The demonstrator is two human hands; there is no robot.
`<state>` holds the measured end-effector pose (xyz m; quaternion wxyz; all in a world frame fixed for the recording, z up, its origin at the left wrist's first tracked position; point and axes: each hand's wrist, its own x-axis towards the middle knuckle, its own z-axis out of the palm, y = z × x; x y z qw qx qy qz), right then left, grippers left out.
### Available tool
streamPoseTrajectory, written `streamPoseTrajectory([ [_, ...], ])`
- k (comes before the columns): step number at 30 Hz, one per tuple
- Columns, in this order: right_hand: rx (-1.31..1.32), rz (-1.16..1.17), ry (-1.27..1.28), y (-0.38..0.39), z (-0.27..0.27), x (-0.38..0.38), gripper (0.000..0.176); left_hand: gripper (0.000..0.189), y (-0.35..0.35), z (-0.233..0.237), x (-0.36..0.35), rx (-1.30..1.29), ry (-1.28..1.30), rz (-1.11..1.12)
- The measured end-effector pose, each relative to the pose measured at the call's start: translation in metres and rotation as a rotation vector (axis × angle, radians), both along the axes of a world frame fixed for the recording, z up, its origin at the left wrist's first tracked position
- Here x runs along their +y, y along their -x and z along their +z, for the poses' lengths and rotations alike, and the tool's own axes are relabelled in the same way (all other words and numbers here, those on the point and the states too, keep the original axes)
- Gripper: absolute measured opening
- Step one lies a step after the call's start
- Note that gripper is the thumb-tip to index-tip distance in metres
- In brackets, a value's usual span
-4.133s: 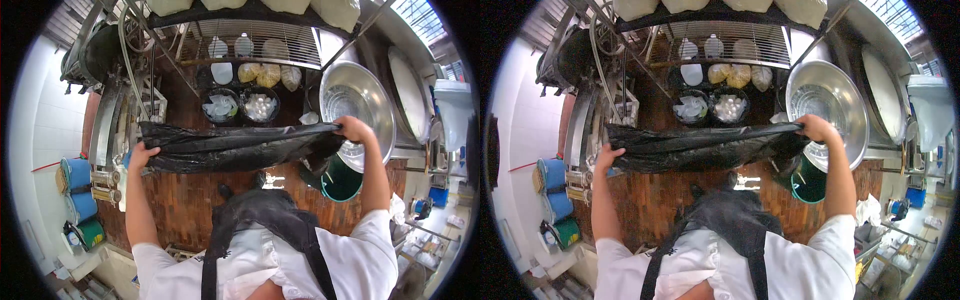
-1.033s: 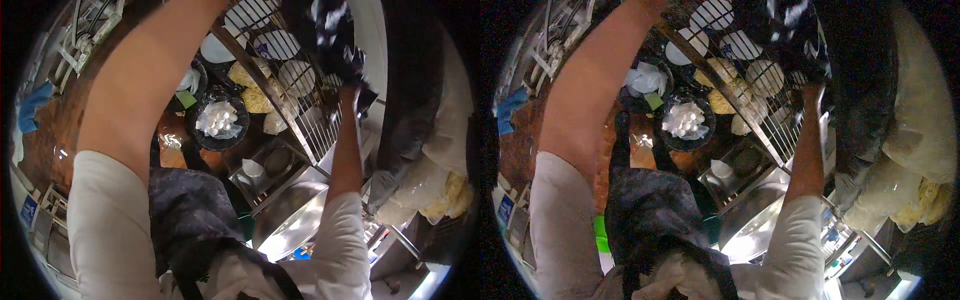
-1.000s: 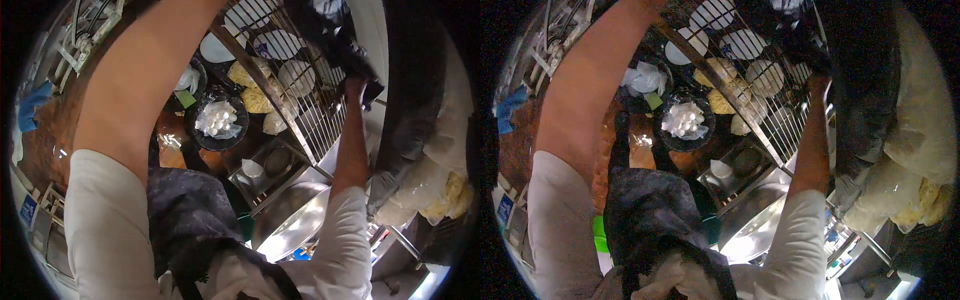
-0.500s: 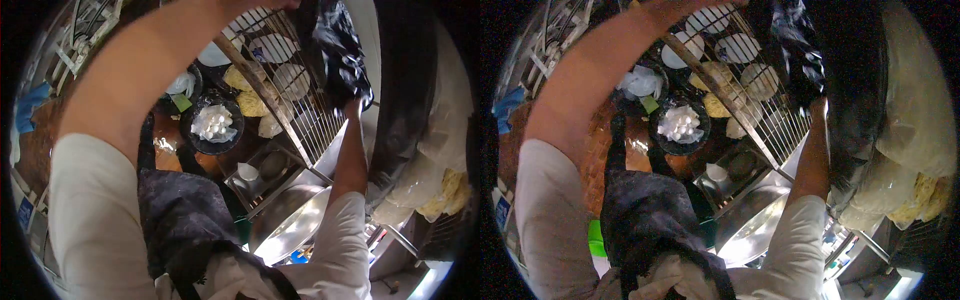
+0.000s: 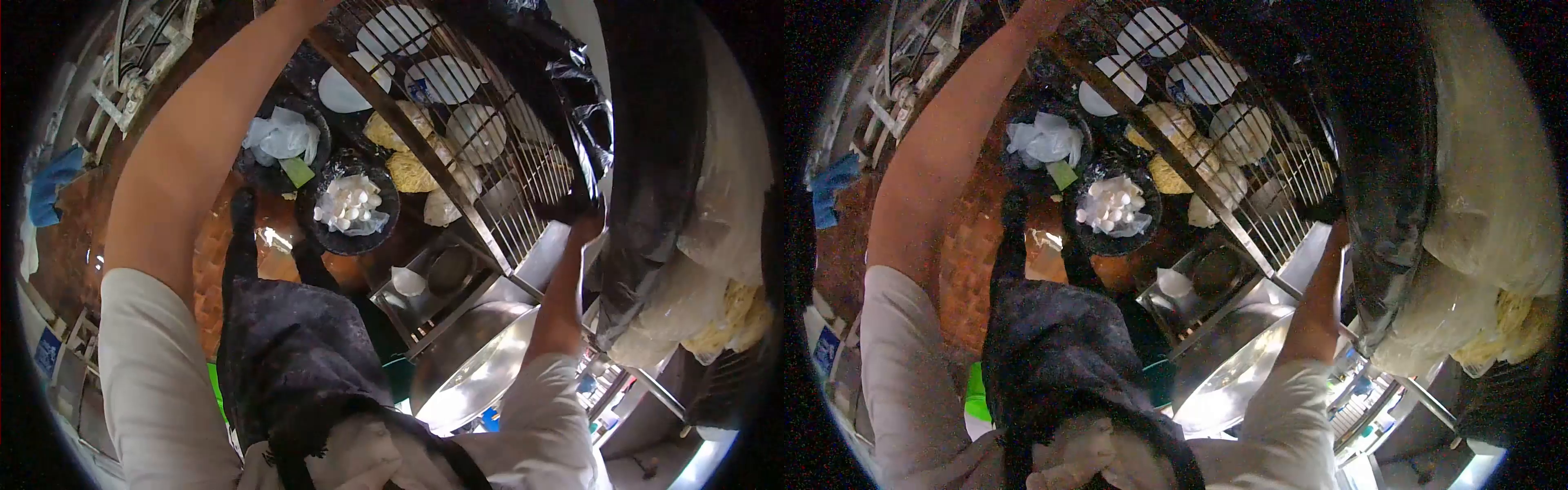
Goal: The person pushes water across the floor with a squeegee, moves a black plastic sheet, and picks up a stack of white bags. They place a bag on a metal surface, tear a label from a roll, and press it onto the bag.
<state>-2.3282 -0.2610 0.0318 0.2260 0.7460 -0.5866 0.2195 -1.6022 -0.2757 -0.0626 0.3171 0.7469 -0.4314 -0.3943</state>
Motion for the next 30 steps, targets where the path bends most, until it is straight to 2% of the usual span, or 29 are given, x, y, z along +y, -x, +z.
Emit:
streamPoseTrajectory([
  [1, 0.047, -0.13, -0.102, -0.036, 0.014, 0.036, 0.033, 0.049, -0.007, -0.015, 0.003, -0.049, -0.062, -0.008],
  [4, 0.352, -0.133, -0.11, -0.031, 0.012, 0.096, 0.029, 0.04, -0.018, -0.029, 0.036, 0.32, 0.299, 0.263],
  [5, 0.317, -0.104, -0.104, -0.044, 0.013, 0.121, 0.035, 0.038, -0.018, -0.025, 0.046, 0.441, 0.422, 0.353],
  [6, 0.346, -0.005, -0.163, -0.047, 0.012, 0.134, 0.036, 0.038, -0.013, 0.006, 0.077, 0.052, 0.344, 0.316],
  [7, 0.375, 0.092, -0.221, -0.046, 0.008, 0.147, 0.036, 0.037, -0.013, 0.015, 0.093, -0.103, 0.312, 0.284],
  [8, 0.405, 0.08, -0.339, -0.042, -0.002, 0.165, 0.039, 0.037, -0.014, 0.023, 0.108, -0.259, 0.279, 0.258],
  [9, 0.185, 0.109, -0.485, -0.049, -0.009, 0.18, 0.041, 0.035, -0.023, -0.006, 0.117, -0.186, 0.293, 0.249],
  [10, 0.211, 0.089, -0.562, -0.036, -0.025, 0.194, 0.042, 0.033, -0.031, -0.026, 0.125, -0.114, 0.307, 0.241],
  [12, 0.117, 0.032, -0.84, -0.043, -0.03, 0.213, 0.042, 0.033, -0.034, -0.029, 0.145, -0.106, 0.21, 0.258],
  [14, 0.112, 0.007, -0.945, -0.042, -0.032, 0.226, 0.048, 0.036, -0.043, -0.041, 0.162, -0.217, 0.124, 0.177],
  [16, 0.06, -0.096, -1.229, -0.033, -0.025, 0.237, 0.068, 0.043, -0.058, -0.057, 0.174, -0.453, 0.056, 0.001],
  [18, 0.11, -0.008, -1.103, -0.031, -0.022, 0.231, 0.067, 0.046, -0.036, -0.006, 0.164, -0.596, 0.308, 0.005],
  [19, 0.137, -0.046, -0.997, -0.039, -0.02, 0.213, 0.06, 0.048, -0.02, 0.017, 0.156, -0.662, 0.433, 0.012],
  [21, 0.177, -0.133, -0.792, -0.055, -0.017, 0.176, 0.048, 0.055, 0.004, 0.019, 0.125, -0.657, 0.51, -0.12],
  [22, 0.011, -0.147, -0.599, -0.111, -0.002, 0.166, 0.046, 0.053, 0.021, 0.02, 0.106, -0.657, 0.452, -0.216],
  [23, -0.122, -0.085, -0.523, -0.125, -0.009, 0.149, 0.047, 0.051, 0.04, 0.023, 0.085, -0.657, 0.394, -0.308],
  [25, -0.101, -0.04, -0.585, -0.101, -0.046, 0.143, 0.049, 0.052, 0.063, 0.022, 0.063, -0.651, 0.269, -0.494],
  [26, -0.082, 0.004, -0.655, -0.082, -0.068, 0.147, 0.048, 0.055, 0.062, 0.017, 0.064, -0.68, 0.184, -0.519],
  [28, 0.37, -0.072, -0.585, 0.026, -0.146, 0.202, 0.047, 0.062, 0.056, 0.007, 0.066, -0.739, 0.007, -0.568],
  [30, 0.573, -0.263, -0.907, -0.008, -0.111, 0.23, 0.04, 0.064, 0.049, 0.002, 0.072, -0.718, 0.065, -0.559],
])
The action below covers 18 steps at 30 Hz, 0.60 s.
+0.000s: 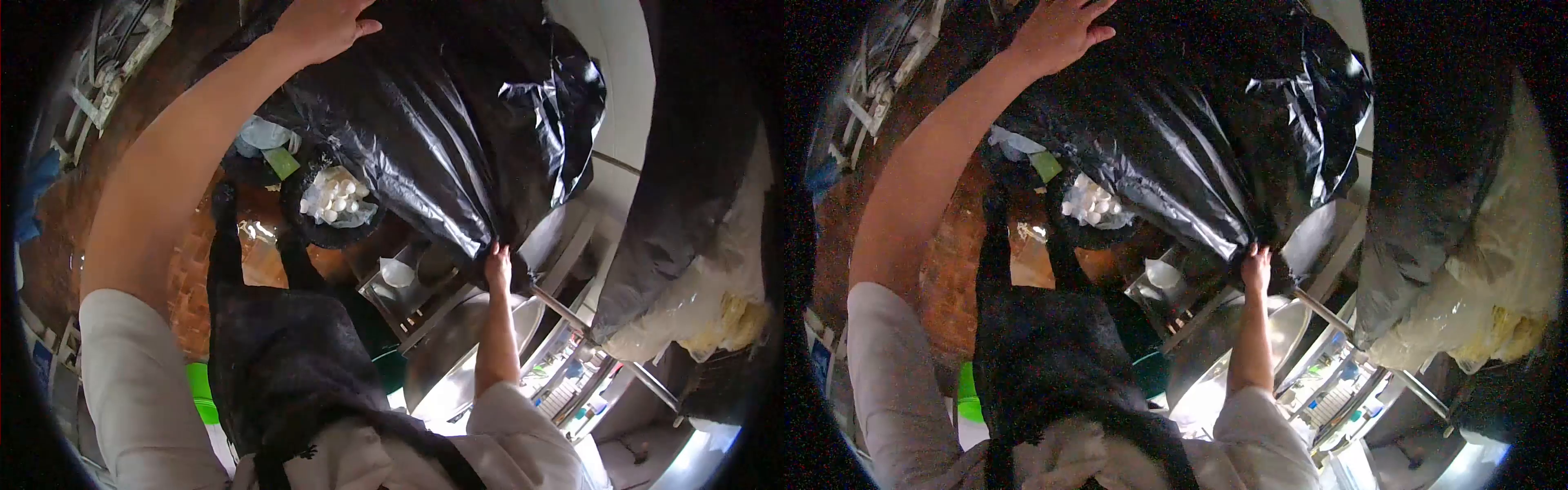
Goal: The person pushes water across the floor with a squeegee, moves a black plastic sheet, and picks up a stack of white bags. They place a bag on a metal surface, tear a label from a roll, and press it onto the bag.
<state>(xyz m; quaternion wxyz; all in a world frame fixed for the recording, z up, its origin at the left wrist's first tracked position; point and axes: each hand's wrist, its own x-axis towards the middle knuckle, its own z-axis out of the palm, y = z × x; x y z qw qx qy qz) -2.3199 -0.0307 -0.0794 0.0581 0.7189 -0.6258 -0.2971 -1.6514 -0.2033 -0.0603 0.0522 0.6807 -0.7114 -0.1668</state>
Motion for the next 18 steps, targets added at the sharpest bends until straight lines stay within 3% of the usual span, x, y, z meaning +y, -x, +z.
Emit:
streamPoseTrajectory([
  [2, -0.069, -0.402, -0.187, -0.031, 0.027, -0.012, 0.031, 0.065, -0.003, -0.007, 0.008, 0.015, 0.01, 0.027],
  [3, 0.021, -0.289, -0.31, 0.039, 0.009, -0.027, 0.033, 0.065, -0.009, -0.011, 0.01, 0.01, 0.004, 0.073],
  [5, 0.18, -0.225, -0.397, 0.021, 0.036, -0.072, 0.032, 0.065, -0.017, 0.001, 0.018, 0.034, -0.027, 0.175],
  [8, 0.247, -0.103, -0.092, -0.046, 0.065, -0.139, 0.033, 0.063, -0.013, 0.028, 0.039, 0.139, -0.095, 0.33],
  [10, -0.007, -0.048, 0.248, -0.08, 0.07, -0.176, 0.044, 0.062, -0.008, 0.023, 0.036, 0.227, -0.11, 0.439],
  [12, -0.358, 0.011, 0.595, -0.099, 0.068, -0.204, 0.065, 0.06, -0.014, 0.026, 0.018, 0.09, 0.026, 0.404],
  [15, -0.148, -0.038, 0.827, -0.093, 0.058, -0.267, 0.085, 0.059, -0.027, 0.007, -0.016, 0.009, 0.346, 0.365],
  [16, -0.056, -0.146, 0.708, -0.062, 0.05, -0.294, 0.094, 0.059, -0.03, 0.001, -0.022, 0.002, 0.473, 0.356],
  [18, -0.408, -0.13, 0.67, -0.034, 0.03, -0.321, 0.087, 0.05, -0.024, 0.01, -0.025, 0.044, 0.473, 0.306],
])
